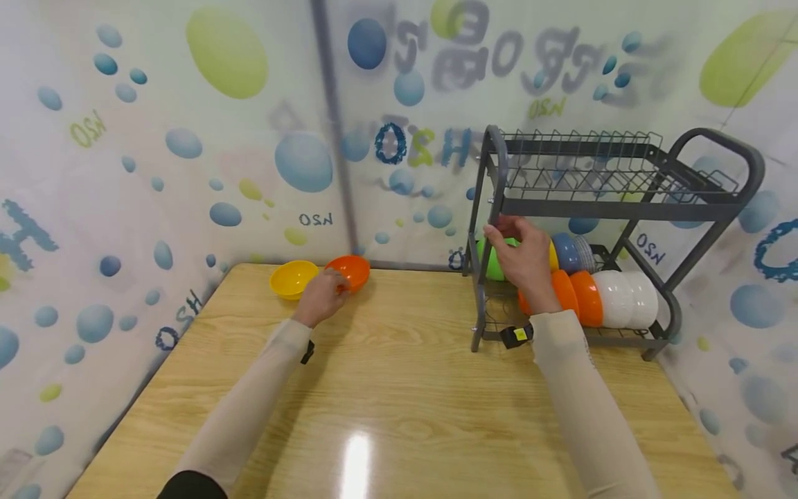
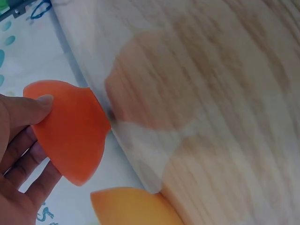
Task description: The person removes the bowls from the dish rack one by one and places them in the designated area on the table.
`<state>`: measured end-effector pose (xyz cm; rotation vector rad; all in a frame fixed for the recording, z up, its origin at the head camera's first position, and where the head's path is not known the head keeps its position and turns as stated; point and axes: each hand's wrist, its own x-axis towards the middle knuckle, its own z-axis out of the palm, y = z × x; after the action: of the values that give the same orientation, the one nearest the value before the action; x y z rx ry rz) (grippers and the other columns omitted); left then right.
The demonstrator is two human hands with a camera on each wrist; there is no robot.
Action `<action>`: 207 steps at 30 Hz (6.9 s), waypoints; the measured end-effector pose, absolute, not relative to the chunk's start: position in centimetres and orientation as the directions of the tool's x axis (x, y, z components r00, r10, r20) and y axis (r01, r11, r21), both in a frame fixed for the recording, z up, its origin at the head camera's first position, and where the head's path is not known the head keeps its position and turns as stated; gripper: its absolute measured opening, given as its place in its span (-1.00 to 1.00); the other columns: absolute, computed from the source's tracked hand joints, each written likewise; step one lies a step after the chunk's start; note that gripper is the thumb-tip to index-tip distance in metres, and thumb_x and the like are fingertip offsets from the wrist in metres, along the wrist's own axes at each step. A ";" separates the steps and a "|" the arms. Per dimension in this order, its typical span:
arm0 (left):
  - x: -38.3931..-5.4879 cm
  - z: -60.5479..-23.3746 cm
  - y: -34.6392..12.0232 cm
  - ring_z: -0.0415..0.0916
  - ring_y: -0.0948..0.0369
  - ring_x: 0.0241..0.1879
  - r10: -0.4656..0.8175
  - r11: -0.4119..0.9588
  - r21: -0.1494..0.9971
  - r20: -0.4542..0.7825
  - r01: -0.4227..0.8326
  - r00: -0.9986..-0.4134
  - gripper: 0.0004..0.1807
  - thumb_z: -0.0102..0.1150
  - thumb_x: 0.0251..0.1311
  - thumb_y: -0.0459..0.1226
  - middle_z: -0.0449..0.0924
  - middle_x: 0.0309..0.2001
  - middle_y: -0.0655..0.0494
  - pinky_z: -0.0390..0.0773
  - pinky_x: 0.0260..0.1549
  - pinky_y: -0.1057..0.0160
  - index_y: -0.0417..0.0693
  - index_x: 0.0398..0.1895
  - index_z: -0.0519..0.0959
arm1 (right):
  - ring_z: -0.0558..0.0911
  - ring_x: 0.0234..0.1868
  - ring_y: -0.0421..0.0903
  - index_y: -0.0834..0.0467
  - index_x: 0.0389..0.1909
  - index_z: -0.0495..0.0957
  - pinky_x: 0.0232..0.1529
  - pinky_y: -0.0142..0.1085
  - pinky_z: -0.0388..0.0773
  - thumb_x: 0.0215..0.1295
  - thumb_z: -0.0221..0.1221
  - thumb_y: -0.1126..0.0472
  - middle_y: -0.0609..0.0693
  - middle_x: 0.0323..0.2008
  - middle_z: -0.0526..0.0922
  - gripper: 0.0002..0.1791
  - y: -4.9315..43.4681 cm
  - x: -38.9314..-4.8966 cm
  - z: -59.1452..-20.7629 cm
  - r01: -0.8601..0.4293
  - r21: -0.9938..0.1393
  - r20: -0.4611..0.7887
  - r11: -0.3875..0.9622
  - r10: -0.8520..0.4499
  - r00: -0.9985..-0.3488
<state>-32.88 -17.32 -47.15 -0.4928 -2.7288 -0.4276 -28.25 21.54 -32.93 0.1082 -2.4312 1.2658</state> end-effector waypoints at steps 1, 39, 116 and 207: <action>-32.9 -47.3 -17.4 0.62 0.05 -0.15 0.281 0.897 0.226 0.371 0.380 -0.885 -0.86 0.35 0.17 -0.42 0.74 -0.19 -0.07 0.70 -0.09 0.06 -0.18 -0.22 0.80 | 0.58 0.19 0.17 0.25 0.26 0.53 0.40 0.15 0.42 0.49 0.15 -0.18 0.26 0.12 0.67 -0.38 21.5 -28.3 -33.0 -0.250 -0.773 0.380 0.583 0.110 -0.918; -32.4 -46.4 -15.4 0.47 -0.14 0.24 0.217 0.808 0.474 0.314 0.351 -0.924 -0.46 0.33 0.33 -0.16 0.46 0.29 -0.26 0.53 0.26 -0.11 -0.24 0.28 0.51 | 0.59 0.17 0.06 0.17 0.25 0.53 0.37 0.09 0.49 0.50 0.13 -0.18 0.17 0.14 0.66 -0.43 21.2 -28.4 -33.3 -0.248 -0.806 0.372 0.537 0.135 -0.918; -32.0 -33.8 7.0 0.62 0.23 -0.16 0.336 0.270 0.735 0.533 0.622 -0.776 -0.75 0.16 0.48 -0.28 0.67 -0.07 -0.05 0.59 -0.17 0.59 -0.20 0.11 0.55 | 0.56 0.16 0.40 0.47 0.39 0.32 0.19 0.26 0.49 0.53 0.05 -0.17 0.48 0.22 0.54 -0.20 30.9 -24.6 -37.4 -0.013 -0.605 0.149 0.796 0.098 -0.984; -31.5 -33.6 5.7 0.68 0.27 -0.09 0.380 0.267 0.770 0.469 0.580 -0.797 -0.64 0.15 0.49 -0.13 0.73 0.02 0.01 0.60 -0.22 0.53 -0.08 0.21 0.60 | 0.47 -0.15 -0.43 0.16 0.04 0.68 -0.15 -0.76 0.36 0.43 0.26 -0.03 0.17 0.02 0.70 -0.63 28.5 -19.9 -34.5 -0.179 -0.655 0.308 0.734 0.043 -0.950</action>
<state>-31.49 5.72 -33.56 -0.9002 -2.3421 -1.5526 -19.93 28.47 -34.50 0.1064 -2.6344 1.0408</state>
